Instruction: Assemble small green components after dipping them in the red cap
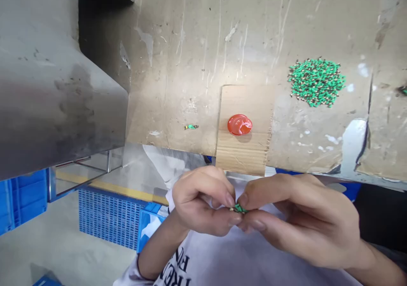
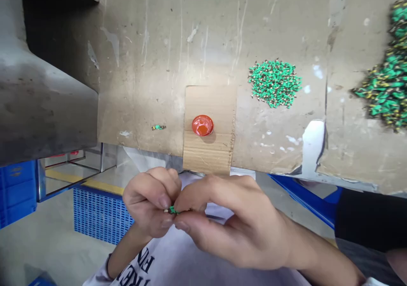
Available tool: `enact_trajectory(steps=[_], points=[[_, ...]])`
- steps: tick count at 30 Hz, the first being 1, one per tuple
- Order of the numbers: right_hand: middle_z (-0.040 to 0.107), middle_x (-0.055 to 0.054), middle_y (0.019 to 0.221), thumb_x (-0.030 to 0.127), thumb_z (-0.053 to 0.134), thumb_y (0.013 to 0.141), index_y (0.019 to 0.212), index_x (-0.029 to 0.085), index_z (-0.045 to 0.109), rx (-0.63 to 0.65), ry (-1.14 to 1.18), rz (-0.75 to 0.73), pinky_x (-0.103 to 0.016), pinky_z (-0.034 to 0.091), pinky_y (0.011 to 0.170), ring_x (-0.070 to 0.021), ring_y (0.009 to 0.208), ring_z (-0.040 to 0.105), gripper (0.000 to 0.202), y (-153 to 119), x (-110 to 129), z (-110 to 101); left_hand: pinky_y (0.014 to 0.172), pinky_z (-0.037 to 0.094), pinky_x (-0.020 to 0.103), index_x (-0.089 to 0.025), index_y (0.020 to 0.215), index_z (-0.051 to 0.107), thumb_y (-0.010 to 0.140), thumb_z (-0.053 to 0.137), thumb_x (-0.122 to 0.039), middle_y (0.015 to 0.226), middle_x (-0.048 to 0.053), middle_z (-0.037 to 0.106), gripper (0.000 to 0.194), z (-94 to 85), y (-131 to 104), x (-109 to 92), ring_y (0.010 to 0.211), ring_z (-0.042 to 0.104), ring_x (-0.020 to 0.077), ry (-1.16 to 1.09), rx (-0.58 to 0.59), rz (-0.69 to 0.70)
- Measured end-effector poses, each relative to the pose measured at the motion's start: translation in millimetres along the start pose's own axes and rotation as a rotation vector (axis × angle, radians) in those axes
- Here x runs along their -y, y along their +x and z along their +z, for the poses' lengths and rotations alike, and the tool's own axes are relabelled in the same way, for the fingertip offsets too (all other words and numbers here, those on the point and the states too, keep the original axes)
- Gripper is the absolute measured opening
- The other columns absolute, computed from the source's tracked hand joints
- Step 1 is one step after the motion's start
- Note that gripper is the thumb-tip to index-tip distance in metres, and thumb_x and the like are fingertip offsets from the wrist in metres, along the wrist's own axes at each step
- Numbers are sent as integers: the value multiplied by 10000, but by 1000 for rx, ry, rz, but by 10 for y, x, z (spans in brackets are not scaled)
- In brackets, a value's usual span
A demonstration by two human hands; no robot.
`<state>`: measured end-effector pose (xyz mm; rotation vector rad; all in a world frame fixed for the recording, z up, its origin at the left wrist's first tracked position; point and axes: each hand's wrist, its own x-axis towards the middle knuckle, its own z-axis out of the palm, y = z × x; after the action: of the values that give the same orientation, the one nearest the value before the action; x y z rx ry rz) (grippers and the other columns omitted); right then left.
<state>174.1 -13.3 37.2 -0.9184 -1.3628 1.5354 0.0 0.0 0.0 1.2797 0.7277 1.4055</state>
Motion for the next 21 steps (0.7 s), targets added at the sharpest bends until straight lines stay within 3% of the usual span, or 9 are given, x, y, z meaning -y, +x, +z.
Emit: enact_trajectory(steps=[6, 12, 15, 21], points=[[772, 5, 786, 164, 729, 1050, 1085, 198, 679, 78, -13, -8, -173, 584, 618, -105, 653, 739, 70, 41, 15, -57, 426, 419, 164, -197, 840, 600, 933, 890, -379, 666, -64, 611, 354, -12, 5, -47, 440, 450, 37, 58, 0, -18], [777, -6, 829, 205, 685, 1097, 1112, 205, 689, 142, 25, -5, -190, 585, 612, -110, 674, 741, 15, 27, 5, -115, 467, 478, 172, -161, 838, 645, 882, 933, -332, 673, -15, 683, 337, -103, 47, -58, 493, 549, 71, 42, 112, 2], [775, -1, 845, 199, 661, 1111, 1150, 213, 677, 149, 40, 1, -195, 585, 616, -111, 685, 735, 44, -2, -6, -123, 481, 483, 172, -163, 849, 659, 879, 932, -321, 676, -9, 686, 317, -100, 35, -42, 509, 571, 79, 25, 104, -12], [780, -10, 898, 231, 576, 1154, 1141, 217, 648, 158, -208, -118, -217, 613, 702, -133, 759, 757, 75, -3, 10, -151, 503, 494, 166, -155, 881, 677, 866, 942, -265, 702, -6, 692, 288, -103, 22, 12, 526, 578, 77, -9, 123, 2]])
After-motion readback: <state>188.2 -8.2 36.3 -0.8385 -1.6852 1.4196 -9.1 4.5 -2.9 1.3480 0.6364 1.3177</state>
